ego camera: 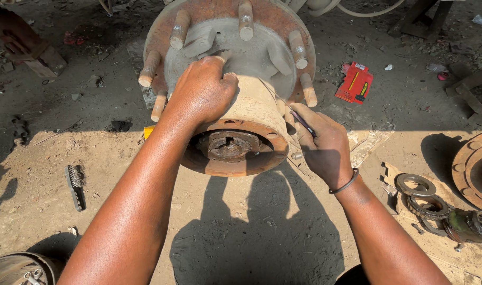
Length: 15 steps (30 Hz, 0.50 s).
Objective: The person uses a metal scraper to remove rust and debris from the surface of a large cylindrical mechanical part. They hold the part steady with one hand while scraping with the other, working around the circumference.
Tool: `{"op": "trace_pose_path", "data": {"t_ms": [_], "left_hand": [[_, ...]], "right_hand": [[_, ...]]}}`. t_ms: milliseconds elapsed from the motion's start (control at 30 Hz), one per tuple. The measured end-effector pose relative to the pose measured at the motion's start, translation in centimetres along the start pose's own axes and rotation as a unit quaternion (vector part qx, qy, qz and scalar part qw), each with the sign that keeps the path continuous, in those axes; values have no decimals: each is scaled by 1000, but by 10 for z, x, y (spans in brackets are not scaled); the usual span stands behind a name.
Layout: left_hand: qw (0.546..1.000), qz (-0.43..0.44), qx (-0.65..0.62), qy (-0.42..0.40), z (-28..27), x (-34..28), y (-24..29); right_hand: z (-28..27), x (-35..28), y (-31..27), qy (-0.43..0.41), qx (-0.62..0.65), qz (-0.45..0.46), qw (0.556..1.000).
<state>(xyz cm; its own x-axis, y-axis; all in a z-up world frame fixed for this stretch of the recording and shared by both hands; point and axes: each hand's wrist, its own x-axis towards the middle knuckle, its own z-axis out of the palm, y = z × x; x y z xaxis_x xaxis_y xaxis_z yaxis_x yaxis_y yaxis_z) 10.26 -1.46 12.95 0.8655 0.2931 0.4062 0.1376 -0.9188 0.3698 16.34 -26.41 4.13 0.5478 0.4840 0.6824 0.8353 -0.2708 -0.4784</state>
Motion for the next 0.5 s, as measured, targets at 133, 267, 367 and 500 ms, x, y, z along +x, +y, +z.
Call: {"op": "trace_pose_path", "data": {"t_ms": [133, 267, 367, 500], "left_hand": [[996, -3, -11, 84, 2, -4, -3], [993, -12, -10, 119, -1, -8, -2], [979, 15, -48, 196, 1, -12, -3], [964, 14, -7, 266, 5, -15, -5]], "right_hand": [[-8, 4, -12, -16, -74, -2, 997], [-15, 12, -29, -14, -104, -12, 994], [-22, 18, -41, -28, -42, -68, 996], [-16, 39, -49, -43, -194, -46, 979]]}}
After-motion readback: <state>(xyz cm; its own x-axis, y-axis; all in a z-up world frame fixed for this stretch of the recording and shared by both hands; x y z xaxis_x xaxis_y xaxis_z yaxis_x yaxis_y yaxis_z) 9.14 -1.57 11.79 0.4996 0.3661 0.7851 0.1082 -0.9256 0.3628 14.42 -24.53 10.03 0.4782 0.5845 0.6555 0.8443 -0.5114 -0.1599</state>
